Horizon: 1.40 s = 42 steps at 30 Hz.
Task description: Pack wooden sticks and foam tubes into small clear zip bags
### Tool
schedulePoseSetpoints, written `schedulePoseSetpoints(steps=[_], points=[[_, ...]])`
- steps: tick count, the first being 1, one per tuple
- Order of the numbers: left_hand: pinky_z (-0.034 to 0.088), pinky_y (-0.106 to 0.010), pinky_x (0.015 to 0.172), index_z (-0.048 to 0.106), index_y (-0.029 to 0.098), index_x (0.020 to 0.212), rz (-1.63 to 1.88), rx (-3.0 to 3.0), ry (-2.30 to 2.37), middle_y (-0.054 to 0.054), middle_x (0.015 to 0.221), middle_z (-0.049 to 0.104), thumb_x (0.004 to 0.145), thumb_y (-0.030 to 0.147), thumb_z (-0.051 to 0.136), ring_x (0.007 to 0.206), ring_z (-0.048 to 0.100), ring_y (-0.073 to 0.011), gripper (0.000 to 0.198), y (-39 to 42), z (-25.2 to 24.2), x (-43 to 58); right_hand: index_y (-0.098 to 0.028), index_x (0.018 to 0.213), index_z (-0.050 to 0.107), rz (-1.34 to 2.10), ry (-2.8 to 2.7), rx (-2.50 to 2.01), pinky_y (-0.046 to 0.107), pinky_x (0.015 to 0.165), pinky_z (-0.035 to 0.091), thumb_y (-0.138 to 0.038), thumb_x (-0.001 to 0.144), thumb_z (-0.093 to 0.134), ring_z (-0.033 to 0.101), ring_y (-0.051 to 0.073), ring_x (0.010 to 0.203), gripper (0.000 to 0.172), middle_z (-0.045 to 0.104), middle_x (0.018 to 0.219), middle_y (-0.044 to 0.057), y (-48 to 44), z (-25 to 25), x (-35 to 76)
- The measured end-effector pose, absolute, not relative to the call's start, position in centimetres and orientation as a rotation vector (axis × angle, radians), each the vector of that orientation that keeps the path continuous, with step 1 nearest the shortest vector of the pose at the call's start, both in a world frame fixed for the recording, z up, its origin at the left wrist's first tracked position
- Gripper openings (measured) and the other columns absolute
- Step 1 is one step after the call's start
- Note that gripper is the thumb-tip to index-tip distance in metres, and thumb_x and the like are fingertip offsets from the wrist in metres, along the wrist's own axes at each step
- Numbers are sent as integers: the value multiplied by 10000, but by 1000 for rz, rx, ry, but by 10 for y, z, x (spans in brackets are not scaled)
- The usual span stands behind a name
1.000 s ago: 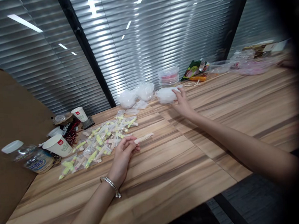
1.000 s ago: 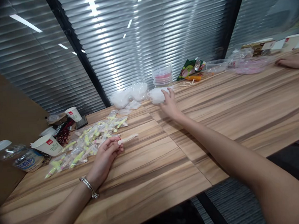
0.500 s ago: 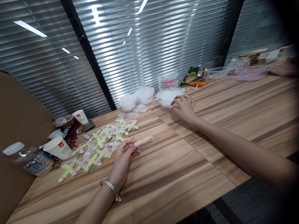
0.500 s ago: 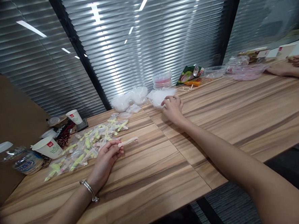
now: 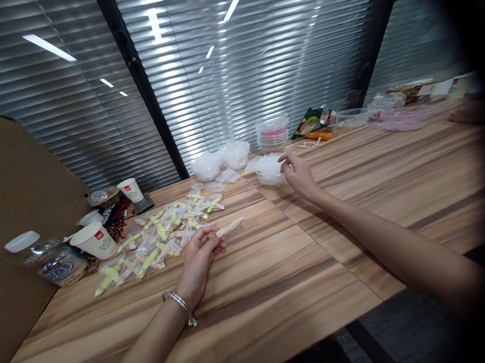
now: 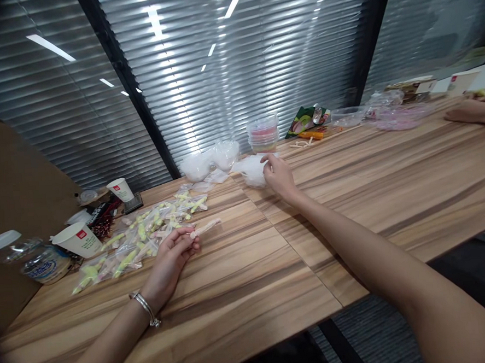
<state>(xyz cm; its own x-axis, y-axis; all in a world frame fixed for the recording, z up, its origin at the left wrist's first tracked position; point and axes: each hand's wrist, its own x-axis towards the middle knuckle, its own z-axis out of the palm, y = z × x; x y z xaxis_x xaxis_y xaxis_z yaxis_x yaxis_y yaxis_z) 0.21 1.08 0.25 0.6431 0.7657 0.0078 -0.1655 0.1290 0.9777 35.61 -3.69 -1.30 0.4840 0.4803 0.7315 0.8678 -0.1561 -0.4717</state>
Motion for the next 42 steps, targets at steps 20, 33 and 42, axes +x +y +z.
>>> schedulePoseSetpoints(steps=[20, 33, 42], points=[[461, -217, 727, 601, 156, 946, 727, 1288, 621, -29, 802, 652, 729, 257, 711, 691, 584, -89, 263, 12, 1, 3, -195, 892, 694, -805, -1294, -2022, 451, 880, 299, -456, 900, 420, 434, 297, 984, 379, 584, 924, 114, -36, -15, 342], [486, -253, 798, 675, 128, 977, 732, 1235, 650, -74, 910, 679, 690, 290, 749, 767, 610, -116, 338, 14, 0, 4, -248, 1364, 416, -305, -2091, -1694, 456, 1074, 261, -453, 903, 422, 336, 291, 1312, 505, 301, 1475, 87, -26, -33, 306], [473, -281, 812, 672, 115, 930, 731, 1243, 665, -86, 900, 673, 707, 280, 726, 788, 604, -134, 283, 11, 3, 5, -175, 1386, 398, -129, -2065, -1924, 426, 1064, 304, -576, 911, 286, 397, 294, 1281, 632, 421, 1397, 136, -21, -48, 322]])
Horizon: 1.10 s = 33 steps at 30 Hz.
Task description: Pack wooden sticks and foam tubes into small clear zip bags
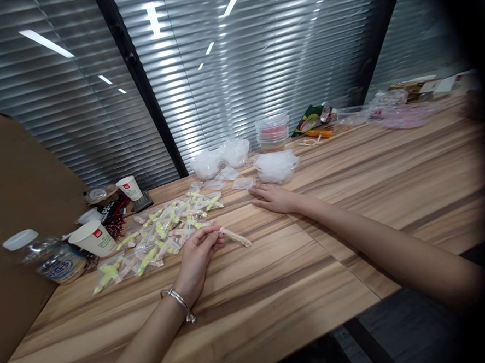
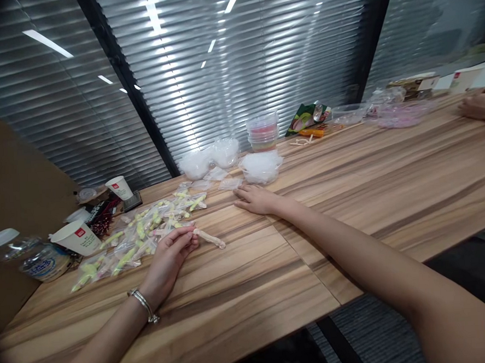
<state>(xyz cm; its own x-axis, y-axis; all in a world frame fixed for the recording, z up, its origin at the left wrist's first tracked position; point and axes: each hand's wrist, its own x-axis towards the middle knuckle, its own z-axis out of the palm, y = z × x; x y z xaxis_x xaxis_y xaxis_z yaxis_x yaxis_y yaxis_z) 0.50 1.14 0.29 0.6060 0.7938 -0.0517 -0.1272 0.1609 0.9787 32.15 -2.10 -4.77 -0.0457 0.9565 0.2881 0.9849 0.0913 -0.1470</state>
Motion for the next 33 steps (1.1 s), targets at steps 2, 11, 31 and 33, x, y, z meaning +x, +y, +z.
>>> schedulePoseSetpoints(steps=[2, 11, 31, 33], points=[[471, -283, 810, 670, 118, 913, 734, 1250, 664, -83, 897, 670, 707, 275, 722, 783, 602, -134, 264, 12, 3, 5, -187, 1371, 415, -165, -2079, -1893, 419, 1015, 352, -555, 916, 302, 461, 284, 1206, 596, 488, 1328, 134, -23, -42, 318], [464, -275, 800, 626, 134, 875, 734, 1276, 643, -53, 863, 638, 746, 257, 680, 767, 590, -124, 187, 12, 0, 4, -201, 1346, 438, -275, -2033, -1882, 410, 902, 392, -443, 918, 393, 501, 286, 1065, 494, 597, 1138, 119, -28, -27, 305], [482, -349, 872, 560, 161, 922, 763, 1074, 577, -29, 752, 637, 779, 234, 634, 782, 636, -154, 177, 15, 4, 4, -196, 1214, 569, -275, -2069, -1877, 375, 936, 378, -378, 921, 424, 537, 254, 1052, 374, 590, 1135, 122, -30, -26, 295], [503, -333, 808, 562, 165, 949, 752, 1067, 583, -23, 757, 626, 769, 239, 644, 735, 635, -151, 211, 15, 5, 4, -189, 1192, 581, -264, -2076, -1834, 356, 903, 398, -350, 928, 412, 545, 239, 1015, 353, 594, 1089, 117, -32, -23, 289]])
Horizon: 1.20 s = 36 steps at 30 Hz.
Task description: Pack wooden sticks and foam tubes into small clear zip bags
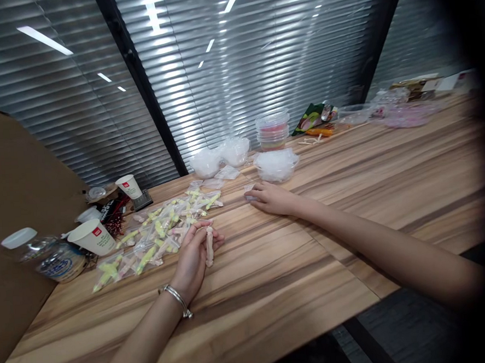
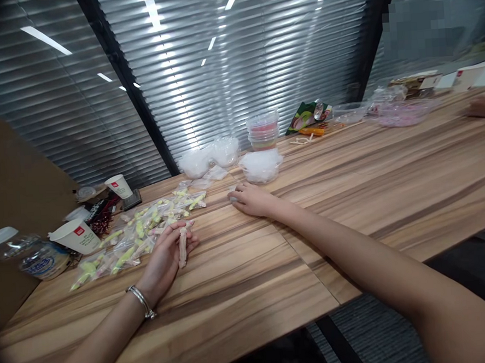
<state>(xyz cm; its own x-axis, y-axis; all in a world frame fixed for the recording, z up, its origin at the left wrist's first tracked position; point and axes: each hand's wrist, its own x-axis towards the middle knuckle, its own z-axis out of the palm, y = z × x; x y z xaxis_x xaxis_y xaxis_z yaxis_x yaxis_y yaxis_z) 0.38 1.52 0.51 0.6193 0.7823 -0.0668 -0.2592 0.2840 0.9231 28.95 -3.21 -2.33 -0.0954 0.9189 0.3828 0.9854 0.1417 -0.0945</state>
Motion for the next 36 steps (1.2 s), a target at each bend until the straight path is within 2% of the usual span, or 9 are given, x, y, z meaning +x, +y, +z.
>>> schedulePoseSetpoints(steps=[5, 8, 11, 14, 18, 21, 28, 32, 36], points=[[480, -225, 607, 576, 156, 973, 758, 1142, 599, -30, 835, 619, 753, 301, 678, 602, 588, -96, 283, 15, 5, 3, -187, 1172, 594, -111, -2061, -1685, 317, 861, 429, -321, 923, 422, 575, 206, 949, 330, 604, 1037, 100, -35, -20, 269], [436, -183, 550, 586, 155, 981, 762, 1201, 605, -14, 804, 614, 748, 320, 693, 584, 568, -76, 305, 16, 4, 4, -184, 1175, 591, 7, -2004, -1556, 312, 861, 439, -314, 933, 405, 586, 198, 945, 332, 634, 1017, 89, -36, -18, 255], [450, -197, 584, 602, 156, 993, 751, 1209, 602, -11, 778, 618, 732, 322, 710, 616, 579, -88, 328, 16, 4, 4, -192, 1167, 595, 85, -1947, -1450, 317, 882, 444, -296, 937, 396, 588, 188, 967, 321, 645, 1039, 73, -36, -16, 246], [484, -240, 689, 621, 151, 998, 738, 1178, 599, -45, 908, 648, 720, 292, 722, 680, 596, -99, 327, 15, 4, 4, -204, 1198, 578, 68, -1941, -1413, 344, 935, 428, -292, 929, 407, 560, 195, 1049, 330, 617, 1116, 78, -36, -17, 245], [487, -259, 768, 624, 141, 1025, 710, 1171, 597, -100, 1105, 640, 748, 261, 695, 754, 610, -109, 310, 15, 4, 3, -236, 1349, 446, -33, -2028, -1529, 419, 1049, 326, -351, 911, 442, 399, 250, 1273, 453, 417, 1397, 100, -35, -27, 251], [485, -261, 778, 615, 140, 1042, 699, 1181, 591, -114, 1110, 645, 762, 259, 682, 771, 617, -118, 312, 15, 4, 3, -207, 1415, 349, -23, -2061, -1715, 461, 1061, 293, -445, 909, 422, 343, 298, 1316, 564, 327, 1456, 143, -35, -34, 254], [492, -261, 726, 603, 144, 1008, 726, 1180, 602, -95, 985, 664, 751, 259, 690, 738, 617, -124, 294, 16, 4, 4, -188, 1369, 411, -66, -2087, -1731, 435, 999, 355, -483, 897, 437, 463, 285, 1185, 557, 544, 1263, 135, -38, -24, 252], [485, -229, 635, 603, 151, 983, 738, 1185, 617, -85, 998, 650, 733, 268, 705, 691, 598, -104, 294, 16, 4, 3, -248, 1377, 391, -43, -2089, -1683, 424, 971, 376, -488, 866, 502, 481, 282, 1156, 575, 554, 1245, 106, -40, -20, 248], [401, -171, 480, 604, 158, 968, 735, 1185, 594, -74, 986, 644, 718, 283, 715, 565, 525, -50, 301, 15, 6, 3, -286, 1417, 318, -12, -2103, -1657, 417, 956, 390, -518, 849, 519, 480, 284, 1161, 646, 539, 1265, 95, -41, -21, 243]])
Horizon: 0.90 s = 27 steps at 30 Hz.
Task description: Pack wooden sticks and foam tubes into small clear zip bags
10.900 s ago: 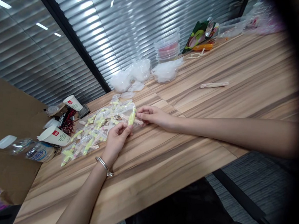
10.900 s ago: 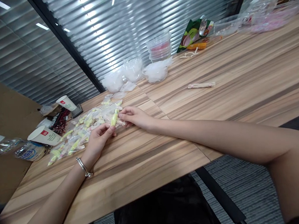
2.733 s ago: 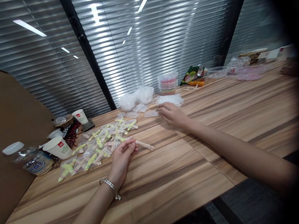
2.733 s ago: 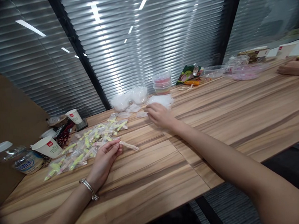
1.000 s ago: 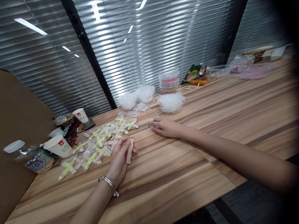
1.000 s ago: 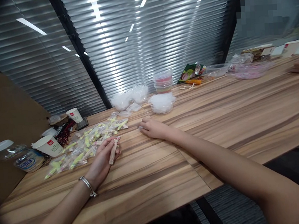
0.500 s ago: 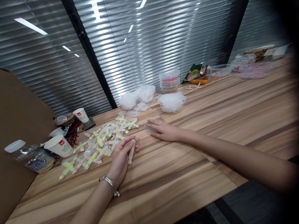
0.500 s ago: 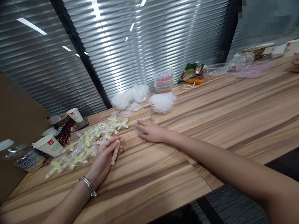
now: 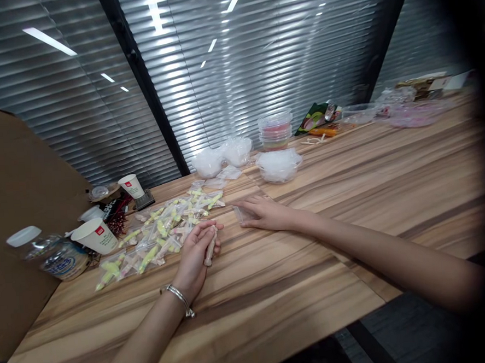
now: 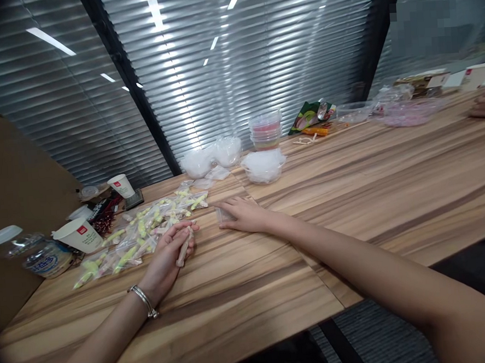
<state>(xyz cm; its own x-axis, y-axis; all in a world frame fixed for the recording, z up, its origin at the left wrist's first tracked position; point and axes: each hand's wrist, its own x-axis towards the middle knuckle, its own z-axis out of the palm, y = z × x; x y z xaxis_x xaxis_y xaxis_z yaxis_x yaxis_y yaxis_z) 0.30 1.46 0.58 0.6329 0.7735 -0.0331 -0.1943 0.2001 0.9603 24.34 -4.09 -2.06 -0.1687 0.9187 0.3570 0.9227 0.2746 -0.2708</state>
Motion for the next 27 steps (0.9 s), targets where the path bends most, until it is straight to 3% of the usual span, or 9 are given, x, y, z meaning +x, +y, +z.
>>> schedulePoseSetpoints(steps=[12, 19, 23, 27], points=[[137, -123, 325, 583, 187, 1017, 694, 1256, 621, -72, 1033, 617, 770, 348, 651, 402, 300, 14, 302, 11, 9, 2, -273, 1388, 379, -15, -2129, -1585, 395, 929, 405, -507, 808, 586, 521, 274, 1108, 658, 580, 1204, 93, -46, -8, 235], [247, -148, 373, 639, 158, 1043, 722, 1197, 674, 2, 688, 548, 730, 345, 688, 477, 403, -42, 368, 10, 10, 3, -252, 1357, 425, 52, -2089, -1410, 356, 939, 402, -452, 804, 621, 523, 239, 1113, 620, 566, 1226, 83, -50, -1, 230], [377, -172, 487, 650, 131, 1061, 744, 1121, 669, -13, 693, 541, 756, 303, 626, 588, 489, -82, 351, 11, 11, 3, -256, 1357, 420, 68, -2095, -1377, 360, 941, 399, -443, 814, 616, 525, 235, 1106, 607, 567, 1228, 76, -50, -1, 231], [403, -191, 530, 645, 106, 1068, 714, 1088, 622, -21, 674, 529, 726, 190, 539, 591, 488, -94, 368, 13, 11, 2, -251, 1369, 393, 95, -2077, -1331, 353, 972, 381, -468, 789, 638, 502, 229, 1144, 666, 546, 1261, 73, -51, 1, 229]])
